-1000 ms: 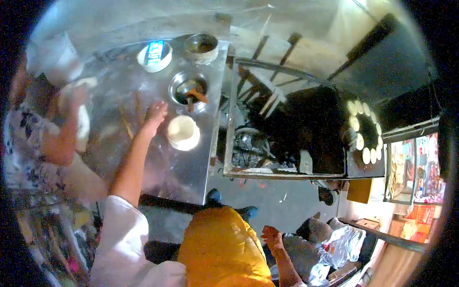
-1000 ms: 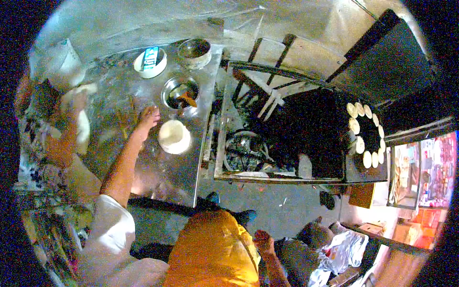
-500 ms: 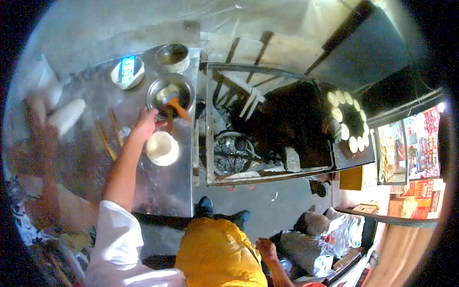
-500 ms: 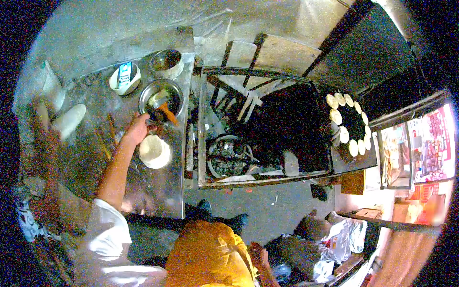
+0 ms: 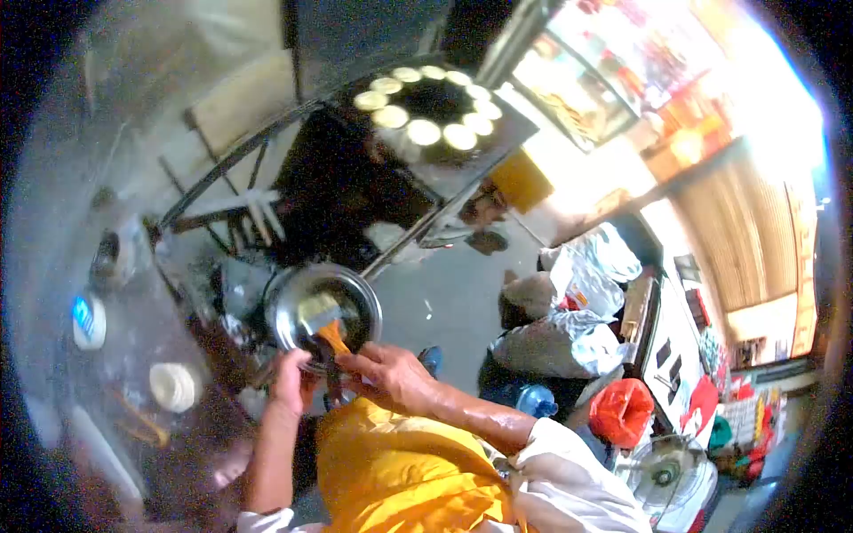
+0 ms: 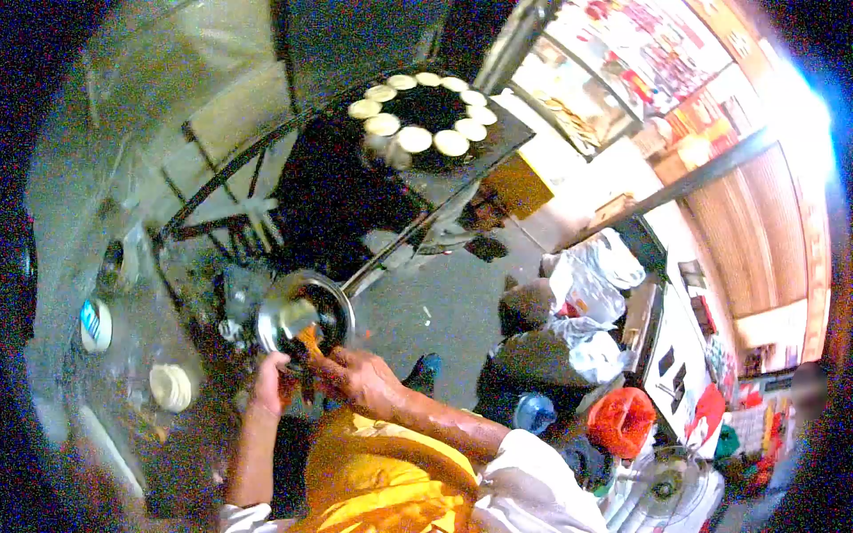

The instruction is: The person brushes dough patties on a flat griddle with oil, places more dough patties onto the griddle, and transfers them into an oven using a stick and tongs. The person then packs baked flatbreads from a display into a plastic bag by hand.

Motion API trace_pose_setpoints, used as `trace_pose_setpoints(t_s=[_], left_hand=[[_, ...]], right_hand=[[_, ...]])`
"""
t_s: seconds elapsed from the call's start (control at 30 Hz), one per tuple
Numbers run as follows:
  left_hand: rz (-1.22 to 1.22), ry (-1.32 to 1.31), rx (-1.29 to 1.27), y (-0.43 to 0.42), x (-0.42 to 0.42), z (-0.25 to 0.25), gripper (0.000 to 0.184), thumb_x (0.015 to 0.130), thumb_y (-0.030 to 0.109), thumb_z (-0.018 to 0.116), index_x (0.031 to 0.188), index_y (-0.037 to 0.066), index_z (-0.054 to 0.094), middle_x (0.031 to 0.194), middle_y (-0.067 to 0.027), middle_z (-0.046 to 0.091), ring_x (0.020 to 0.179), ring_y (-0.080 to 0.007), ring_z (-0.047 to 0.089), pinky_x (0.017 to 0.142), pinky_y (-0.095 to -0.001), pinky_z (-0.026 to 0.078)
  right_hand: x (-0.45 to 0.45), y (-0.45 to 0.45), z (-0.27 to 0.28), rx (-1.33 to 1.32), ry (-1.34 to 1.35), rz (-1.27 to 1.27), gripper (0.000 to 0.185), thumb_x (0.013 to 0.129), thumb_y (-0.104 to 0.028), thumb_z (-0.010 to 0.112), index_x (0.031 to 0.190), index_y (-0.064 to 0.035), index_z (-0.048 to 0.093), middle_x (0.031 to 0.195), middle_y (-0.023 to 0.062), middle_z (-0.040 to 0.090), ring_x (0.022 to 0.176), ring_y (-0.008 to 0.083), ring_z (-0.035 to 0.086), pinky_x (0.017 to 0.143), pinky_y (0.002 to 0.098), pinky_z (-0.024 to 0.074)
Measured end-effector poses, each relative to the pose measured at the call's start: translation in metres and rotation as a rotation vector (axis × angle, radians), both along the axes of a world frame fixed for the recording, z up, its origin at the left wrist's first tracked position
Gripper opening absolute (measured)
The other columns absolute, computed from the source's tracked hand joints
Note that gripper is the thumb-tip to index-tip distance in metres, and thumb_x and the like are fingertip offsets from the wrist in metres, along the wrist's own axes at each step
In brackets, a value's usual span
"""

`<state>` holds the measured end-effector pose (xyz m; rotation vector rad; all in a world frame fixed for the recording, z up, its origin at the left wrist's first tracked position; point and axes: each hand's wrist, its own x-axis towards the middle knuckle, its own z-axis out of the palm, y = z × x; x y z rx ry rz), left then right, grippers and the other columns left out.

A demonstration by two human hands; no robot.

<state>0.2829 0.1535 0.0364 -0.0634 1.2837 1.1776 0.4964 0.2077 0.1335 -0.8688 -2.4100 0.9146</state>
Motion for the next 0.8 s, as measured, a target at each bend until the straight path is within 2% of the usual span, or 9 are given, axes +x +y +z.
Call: trace_pose_setpoints(t_s=[0.07, 0.17, 0.23, 0.3, 0.4, 0.57, 0.67, 0.73, 0.8], left_hand=[[-0.031, -0.197, -0.006, 0.015, 0.051, 0.004, 0.018, 0.077, 0.02, 0.061, 0.09, 0.008, 0.057, 0.083, -0.0042, 0.063, 0.075, -0.0206, 0.063, 0.066, -0.0339, 0.055], [-0.081, -0.444, 0.042, 0.041, 0.121, -0.035, 0.022, 0.078, 0.021, 0.061, 0.095, 0.007, 0.059, 0.088, -0.005, 0.065, 0.079, -0.0209, 0.064, 0.07, -0.0339, 0.055], [-0.132, -0.577, 0.059, 0.06, 0.166, -0.039, 0.025, 0.083, 0.02, 0.056, 0.102, 0.005, 0.06, 0.099, -0.0076, 0.066, 0.088, -0.0218, 0.064, 0.081, -0.0344, 0.054], [-0.164, -0.515, -0.007, 0.081, 0.199, -0.048, 0.026, 0.087, 0.02, 0.051, 0.105, 0.003, 0.06, 0.103, -0.0098, 0.065, 0.094, -0.0225, 0.063, 0.085, -0.0357, 0.053], [-0.312, -0.461, 0.125, 0.119, 0.244, -0.051, 0.03, 0.089, 0.022, 0.048, 0.108, 0.002, 0.06, 0.104, -0.0116, 0.065, 0.096, -0.0236, 0.063, 0.086, -0.0364, 0.052], [-0.188, -0.54, 0.071, 0.16, 0.264, -0.033, 0.052, 0.088, 0.039, 0.06, 0.127, 0.005, 0.05, 0.122, -0.0099, 0.058, 0.112, -0.0248, 0.056, 0.094, -0.041, 0.047], [-0.215, -0.494, 0.005, 0.184, 0.266, -0.008, 0.046, 0.088, 0.028, 0.064, 0.126, 0.004, 0.05, 0.119, -0.0102, 0.06, 0.11, -0.025, 0.058, 0.094, -0.0387, 0.048], [-0.321, -0.178, 0.237, 0.202, 0.27, -0.004, 0.042, 0.086, 0.015, 0.065, 0.124, 0.004, 0.051, 0.116, -0.0106, 0.06, 0.106, -0.0235, 0.059, 0.093, -0.036, 0.048], [-0.346, -0.155, 0.217, 0.22, 0.266, -0.009, 0.041, 0.085, 0.011, 0.066, 0.123, 0.004, 0.051, 0.116, -0.0104, 0.061, 0.104, -0.0225, 0.06, 0.091, -0.0353, 0.048]], right_hand=[[0.038, 0.014, 0.0, 0.024, 0.064, -0.074, 0.033, 0.082, -0.014, 0.069, 0.113, -0.0089, 0.059, 0.087, 0.0116, 0.057, 0.077, 0.0325, 0.06, 0.068, 0.0397, 0.0522], [0.099, 0.058, 0.017, -0.111, 0.207, -0.287, 0.03, 0.083, -0.013, 0.068, 0.111, -0.0075, 0.058, 0.09, 0.0133, 0.057, 0.079, 0.0342, 0.06, 0.067, 0.0392, 0.0523], [0.131, 0.088, 0.016, -0.106, 0.269, -0.363, 0.029, 0.083, -0.011, 0.068, 0.109, -0.0062, 0.057, 0.093, 0.0146, 0.057, 0.081, 0.0338, 0.061, 0.069, 0.0377, 0.052], [0.166, 0.109, 0.009, -0.079, 0.024, -0.285, 0.027, 0.083, -0.01, 0.067, 0.108, -0.0054, 0.057, 0.097, 0.0155, 0.058, 0.083, 0.0324, 0.062, 0.071, 0.0366, 0.0518], [0.215, 0.131, 0.029, -0.094, 0.141, -0.36, 0.027, 0.082, -0.007, 0.064, 0.107, -0.0043, 0.056, 0.096, 0.0147, 0.059, 0.083, 0.0282, 0.063, 0.072, 0.0357, 0.0513], [0.27, 0.168, 0.053, -0.035, 0.166, -0.445, 0.026, 0.08, -0.001, 0.059, 0.105, -0.0026, 0.057, 0.091, 0.0129, 0.056, 0.077, 0.0259, 0.062, 0.072, 0.0346, 0.0511], [0.272, 0.183, 0.032, -0.065, 0.08, -0.427, 0.025, 0.081, -0.002, 0.059, 0.106, -0.0014, 0.057, 0.09, 0.0135, 0.054, 0.077, 0.0268, 0.062, 0.07, 0.0346, 0.0516], [0.265, 0.194, 0.02, -0.125, 0.123, -0.463, 0.025, 0.082, -0.003, 0.059, 0.106, -0.0009, 0.057, 0.09, 0.0138, 0.053, 0.077, 0.0264, 0.062, 0.068, 0.034, 0.0517], [0.259, 0.211, 0.016, -0.2, 0.149, -0.488, 0.025, 0.084, -0.005, 0.06, 0.109, -0.0004, 0.056, 0.091, 0.0148, 0.053, 0.077, 0.0264, 0.063, 0.066, 0.0318, 0.0528]])
